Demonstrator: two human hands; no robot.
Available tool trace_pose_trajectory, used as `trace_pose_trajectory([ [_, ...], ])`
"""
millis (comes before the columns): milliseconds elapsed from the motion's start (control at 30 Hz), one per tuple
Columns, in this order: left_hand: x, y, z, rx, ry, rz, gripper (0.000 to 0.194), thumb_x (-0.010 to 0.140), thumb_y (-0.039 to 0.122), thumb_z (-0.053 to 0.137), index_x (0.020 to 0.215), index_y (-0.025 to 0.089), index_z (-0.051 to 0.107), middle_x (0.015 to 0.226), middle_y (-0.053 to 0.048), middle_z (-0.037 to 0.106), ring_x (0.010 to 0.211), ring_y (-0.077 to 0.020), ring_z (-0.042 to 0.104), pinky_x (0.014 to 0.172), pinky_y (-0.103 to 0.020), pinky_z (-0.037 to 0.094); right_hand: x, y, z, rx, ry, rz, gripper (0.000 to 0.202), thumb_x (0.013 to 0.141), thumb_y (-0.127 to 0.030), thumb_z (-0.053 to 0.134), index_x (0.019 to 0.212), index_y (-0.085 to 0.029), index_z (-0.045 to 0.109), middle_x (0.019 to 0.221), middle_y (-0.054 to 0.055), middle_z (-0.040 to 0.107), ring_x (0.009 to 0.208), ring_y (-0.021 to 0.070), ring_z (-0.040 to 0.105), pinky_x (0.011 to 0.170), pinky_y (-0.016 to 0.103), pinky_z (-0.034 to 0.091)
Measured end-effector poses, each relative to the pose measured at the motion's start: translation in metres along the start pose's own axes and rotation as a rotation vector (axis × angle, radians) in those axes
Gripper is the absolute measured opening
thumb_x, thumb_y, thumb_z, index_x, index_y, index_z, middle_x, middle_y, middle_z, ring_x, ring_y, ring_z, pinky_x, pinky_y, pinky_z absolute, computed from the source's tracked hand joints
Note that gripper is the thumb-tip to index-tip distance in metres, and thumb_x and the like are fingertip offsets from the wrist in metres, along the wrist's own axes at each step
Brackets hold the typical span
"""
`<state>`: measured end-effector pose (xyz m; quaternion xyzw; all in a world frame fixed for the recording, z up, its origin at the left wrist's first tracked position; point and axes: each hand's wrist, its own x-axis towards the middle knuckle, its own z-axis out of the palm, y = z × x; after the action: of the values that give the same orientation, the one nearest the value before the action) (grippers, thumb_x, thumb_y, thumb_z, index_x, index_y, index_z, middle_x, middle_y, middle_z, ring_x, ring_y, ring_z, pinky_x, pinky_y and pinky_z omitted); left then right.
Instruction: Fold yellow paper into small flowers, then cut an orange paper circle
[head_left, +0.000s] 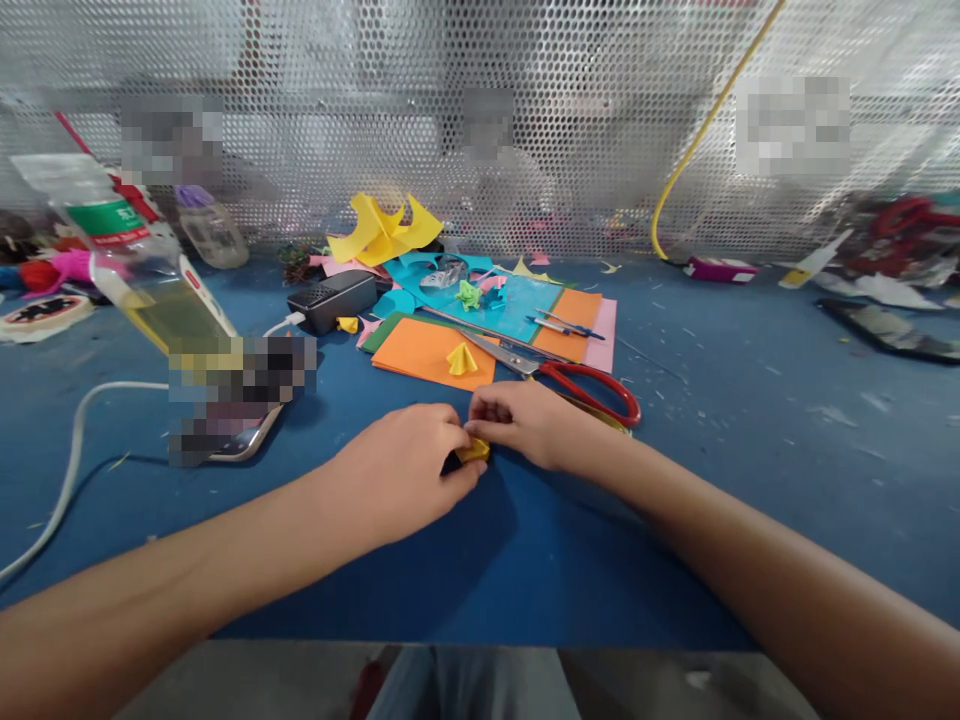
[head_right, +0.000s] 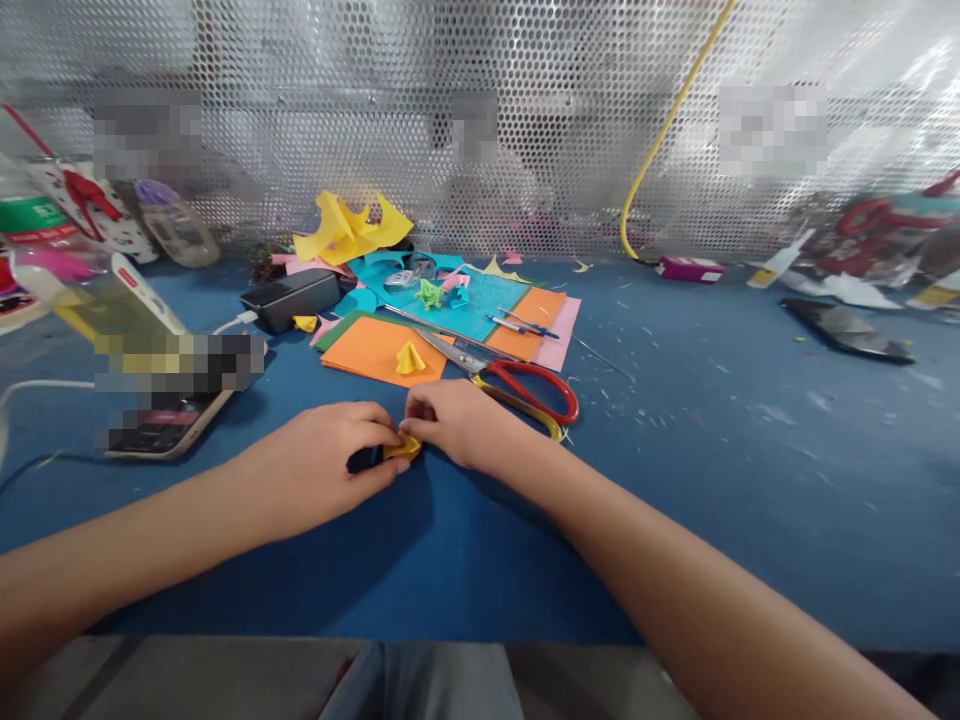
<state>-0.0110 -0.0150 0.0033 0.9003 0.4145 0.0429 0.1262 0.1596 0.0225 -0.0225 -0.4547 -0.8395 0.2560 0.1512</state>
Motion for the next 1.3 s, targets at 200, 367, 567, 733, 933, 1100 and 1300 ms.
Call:
trace_pose_trajectory([
  [200,0.003,0.022,0.003,0.113,0.090,-0.152,0.021,0.078,0.023,0.041,0.083,0.016,0.060,0.085,-0.006,0.061,0.086,-0.0259,0.058,0.066,-0.038,0.048,-0.002,0.001,-0.001,0.002,0.011,-0.024,0.007,0.075,-0.012,0.052,0.070,-0.017,0.053,0.067,-0.001,0.058,0.061,0.0109,0.051,0.057,0.022,0.034],
  [367,0.012,0.044,0.008,0.221,0.168,-0.322,0.026,0.077,0.021,0.040,0.093,0.014,0.059,0.088,-0.009,0.063,0.080,-0.0257,0.060,0.057,-0.034,0.048,-0.003,0.001,0.000,-0.014,0.016,-0.056,0.013,0.072,-0.006,0.048,0.065,-0.017,0.048,0.070,0.003,0.060,0.064,0.0137,0.052,0.059,0.024,0.035],
  [567,0.012,0.059,0.015,0.185,0.202,-0.482,0.025,0.075,0.012,0.040,0.092,0.011,0.059,0.089,-0.013,0.061,0.081,-0.0269,0.060,0.058,-0.036,0.050,-0.004,-0.004,-0.001,-0.006,0.016,-0.084,0.013,0.074,-0.009,0.046,0.065,-0.017,0.050,0.069,0.003,0.060,0.064,0.0150,0.053,0.059,0.025,0.036],
  [733,0.001,0.068,0.024,0.135,0.254,-0.506,0.028,0.078,0.006,0.037,0.096,0.009,0.058,0.092,-0.014,0.060,0.088,-0.0281,0.058,0.065,-0.038,0.052,-0.008,-0.008,-0.001,0.003,0.012,-0.089,0.014,0.079,-0.020,0.047,0.066,-0.017,0.052,0.067,0.003,0.059,0.061,0.0149,0.051,0.057,0.025,0.035],
  [933,-0.009,0.069,0.023,0.142,0.186,-0.413,0.032,0.076,-0.001,0.037,0.097,0.007,0.060,0.095,-0.014,0.062,0.093,-0.0255,0.058,0.074,-0.034,0.052,-0.010,-0.011,-0.002,-0.001,0.009,-0.051,0.014,0.079,-0.025,0.049,0.070,-0.016,0.055,0.061,0.001,0.056,0.057,0.0146,0.050,0.054,0.025,0.034],
  [1100,-0.019,0.052,0.023,0.156,0.108,-0.195,0.038,0.077,0.002,0.039,0.111,0.003,0.056,0.107,-0.016,0.063,0.099,-0.0236,0.059,0.087,-0.034,0.048,-0.008,-0.011,-0.002,0.021,-0.020,-0.036,0.014,0.080,-0.025,0.051,0.074,-0.015,0.059,0.061,0.001,0.057,0.057,0.0144,0.052,0.054,0.025,0.036],
  [1300,-0.030,0.027,0.020,0.162,0.089,0.062,0.042,0.084,0.015,0.037,0.122,0.002,0.049,0.123,-0.018,0.056,0.115,-0.0248,0.052,0.098,-0.038,0.041,-0.003,-0.004,0.000,0.076,-0.018,-0.019,0.011,0.079,-0.024,0.053,0.076,-0.016,0.060,0.062,-0.001,0.056,0.058,0.0123,0.051,0.055,0.023,0.038],
])
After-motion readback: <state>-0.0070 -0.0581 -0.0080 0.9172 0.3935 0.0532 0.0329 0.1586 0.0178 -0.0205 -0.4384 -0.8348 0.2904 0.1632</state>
